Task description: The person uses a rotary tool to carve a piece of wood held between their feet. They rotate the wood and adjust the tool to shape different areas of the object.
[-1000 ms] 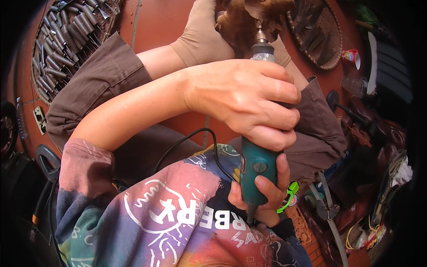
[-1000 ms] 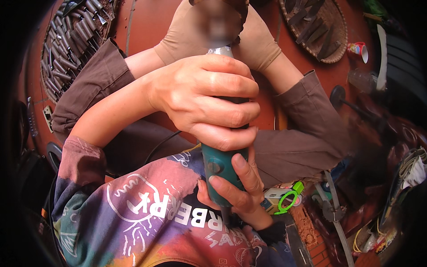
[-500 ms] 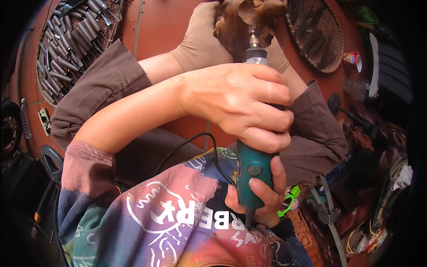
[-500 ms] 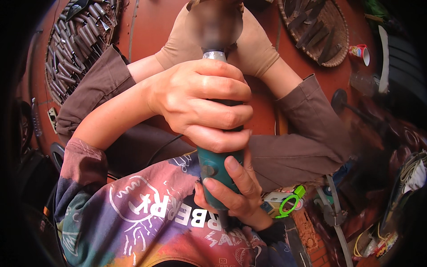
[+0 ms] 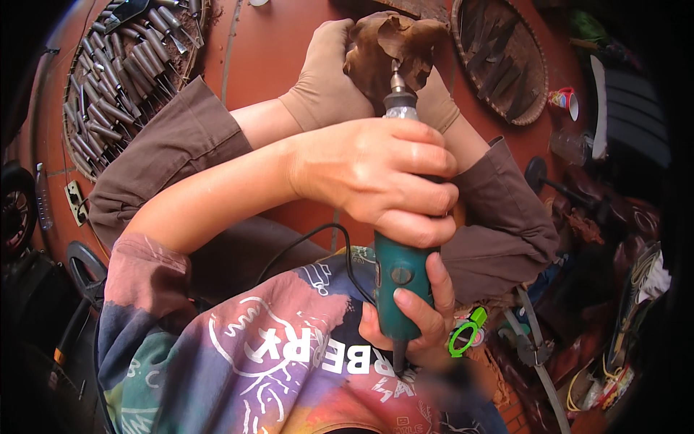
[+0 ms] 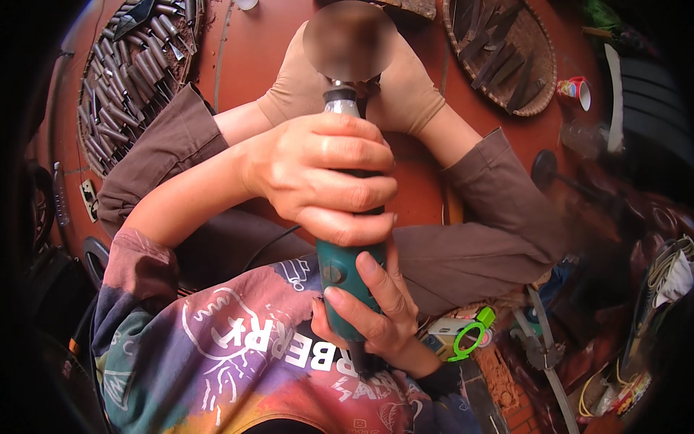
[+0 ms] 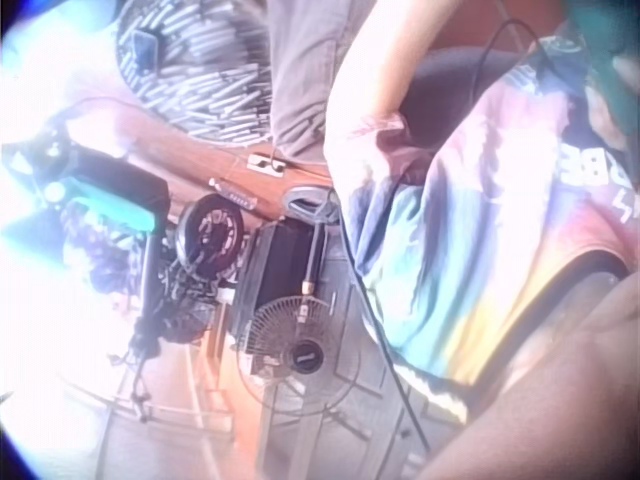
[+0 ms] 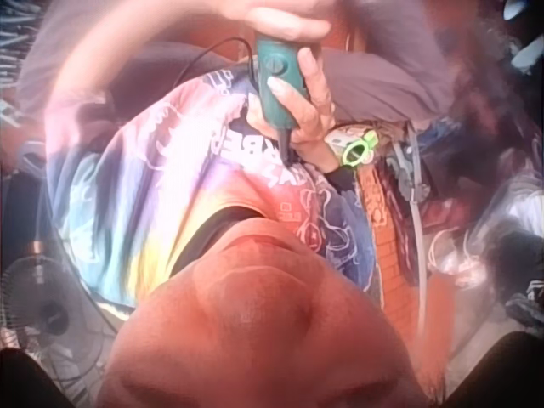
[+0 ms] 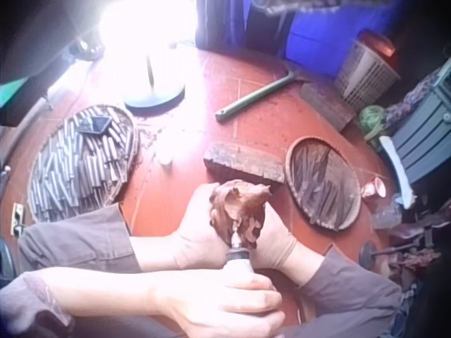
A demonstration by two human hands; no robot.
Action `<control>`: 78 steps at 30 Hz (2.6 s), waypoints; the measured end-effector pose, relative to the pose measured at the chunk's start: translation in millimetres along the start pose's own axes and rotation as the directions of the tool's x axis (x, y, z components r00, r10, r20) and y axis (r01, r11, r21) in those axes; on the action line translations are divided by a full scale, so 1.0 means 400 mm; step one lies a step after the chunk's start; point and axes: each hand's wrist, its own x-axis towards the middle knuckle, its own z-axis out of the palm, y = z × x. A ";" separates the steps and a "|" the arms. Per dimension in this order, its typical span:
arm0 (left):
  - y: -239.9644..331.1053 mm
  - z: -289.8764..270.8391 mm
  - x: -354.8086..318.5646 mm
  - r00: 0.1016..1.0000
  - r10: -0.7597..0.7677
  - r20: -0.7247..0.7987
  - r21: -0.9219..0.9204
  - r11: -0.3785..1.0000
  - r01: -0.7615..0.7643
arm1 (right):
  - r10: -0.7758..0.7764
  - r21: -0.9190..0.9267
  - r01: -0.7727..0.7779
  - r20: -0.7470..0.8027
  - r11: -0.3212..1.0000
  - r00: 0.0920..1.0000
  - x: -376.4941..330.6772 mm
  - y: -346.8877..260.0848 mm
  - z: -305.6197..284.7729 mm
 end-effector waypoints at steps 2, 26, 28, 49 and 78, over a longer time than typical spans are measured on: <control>0.010 0.001 -0.004 1.000 -0.001 -0.005 0.009 1.000 0.001 | -0.048 -0.078 0.052 0.050 0.996 0.998 0.003 0.005 -0.009; -0.016 0.012 0.019 0.999 -0.036 -0.034 0.019 0.999 0.036 | 0.054 0.047 -0.059 0.107 0.997 0.993 0.055 -0.016 -0.082; -0.014 0.017 0.017 0.998 -0.040 -0.040 0.029 0.999 0.041 | 0.065 0.036 -0.070 0.123 0.997 0.990 0.057 -0.016 -0.090; 0.018 -0.019 -0.019 0.996 0.034 0.086 0.025 0.999 -0.037 | -0.108 -0.126 0.104 -0.023 0.987 0.994 -0.025 0.039 0.036; 0.091 0.179 0.109 0.936 -0.347 -0.064 0.326 0.879 0.348 | 0.399 0.723 0.020 -0.403 0.690 0.823 -0.059 0.179 -0.114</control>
